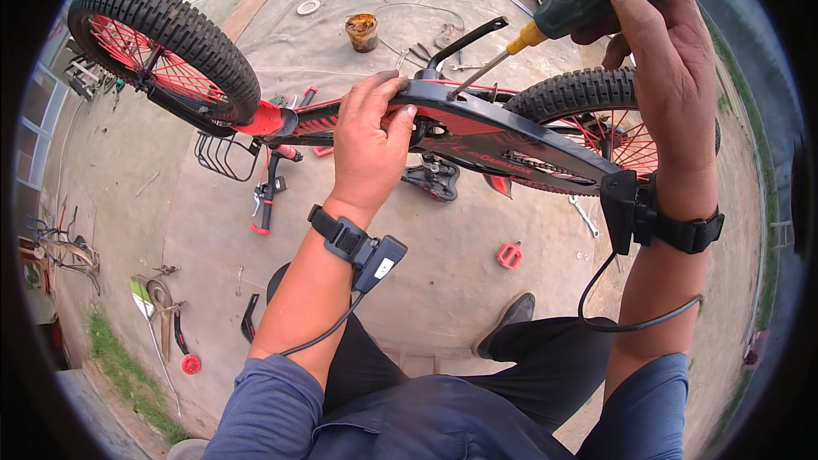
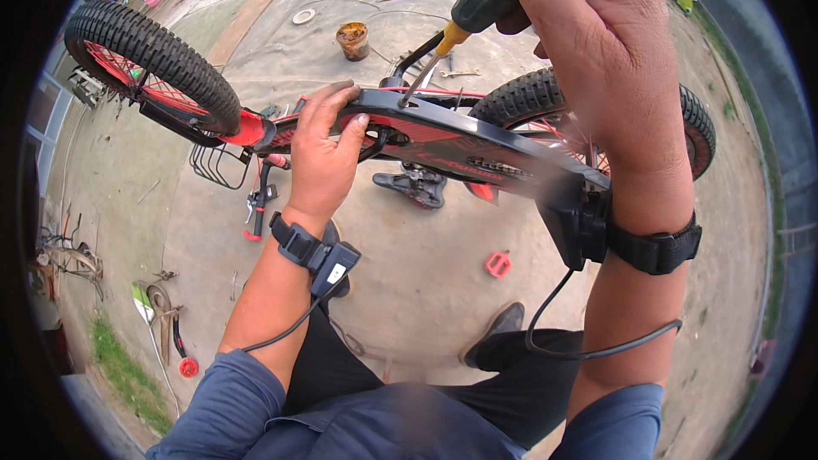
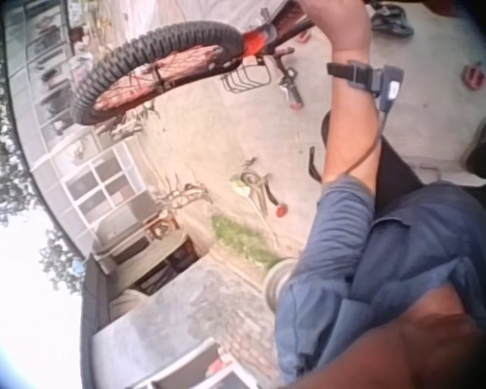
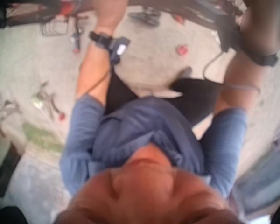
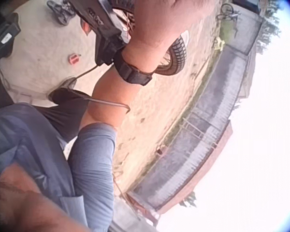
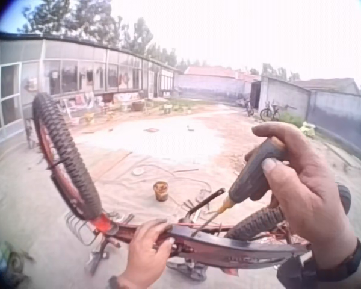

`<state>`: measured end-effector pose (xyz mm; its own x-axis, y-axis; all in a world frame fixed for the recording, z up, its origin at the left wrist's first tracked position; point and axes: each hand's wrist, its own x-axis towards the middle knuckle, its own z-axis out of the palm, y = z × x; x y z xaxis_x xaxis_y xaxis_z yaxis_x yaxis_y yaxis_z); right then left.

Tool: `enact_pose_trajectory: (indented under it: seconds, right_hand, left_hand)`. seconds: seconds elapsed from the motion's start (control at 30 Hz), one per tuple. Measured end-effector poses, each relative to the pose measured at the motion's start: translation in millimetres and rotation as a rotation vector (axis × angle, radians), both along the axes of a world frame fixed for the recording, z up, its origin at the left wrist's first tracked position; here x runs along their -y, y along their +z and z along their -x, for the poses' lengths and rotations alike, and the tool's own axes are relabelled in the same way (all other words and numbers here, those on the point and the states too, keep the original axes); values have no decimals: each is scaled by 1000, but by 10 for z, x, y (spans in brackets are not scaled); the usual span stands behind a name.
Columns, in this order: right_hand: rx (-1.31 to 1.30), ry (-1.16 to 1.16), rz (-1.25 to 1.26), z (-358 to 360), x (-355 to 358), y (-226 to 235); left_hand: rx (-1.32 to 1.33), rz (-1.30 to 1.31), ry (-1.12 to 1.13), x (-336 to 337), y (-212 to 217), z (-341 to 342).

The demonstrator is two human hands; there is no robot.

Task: The person walks to a bicycle lying upside down in a yard and sits on a small stool. Using a screwdriver, they tighten screws on the rear mudguard. They then attach a red training wheel to the rear axle bracket and secure it with a bolt.

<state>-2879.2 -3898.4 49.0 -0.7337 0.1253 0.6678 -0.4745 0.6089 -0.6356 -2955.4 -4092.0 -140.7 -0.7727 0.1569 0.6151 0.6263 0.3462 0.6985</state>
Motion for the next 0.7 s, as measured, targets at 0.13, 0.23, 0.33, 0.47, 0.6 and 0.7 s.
enact_pose_trajectory:
  seconds: [0.13,0.23,0.33,0.47,0.6,0.7]
  right_hand:
    - [-1,92,-10,20,-124,-21]
    - [-30,103,-31,62,-179,-65]
    - [-24,142,-19,98,-243,-69]
    - [-25,192,-5,120,-263,-77]
    - [4,113,-46,26,-111,6]
    - [-23,103,-59,42,-68,1]
  left_hand:
    - [-53,-19,28,-15,-51,57]
    - [-42,-32,19,-14,-71,87]
    - [-2,-62,13,-17,-48,64]
    - [-78,4,38,7,-66,95]
    - [-32,3,33,23,-11,86]
    - [1,-2,17,48,14,89]
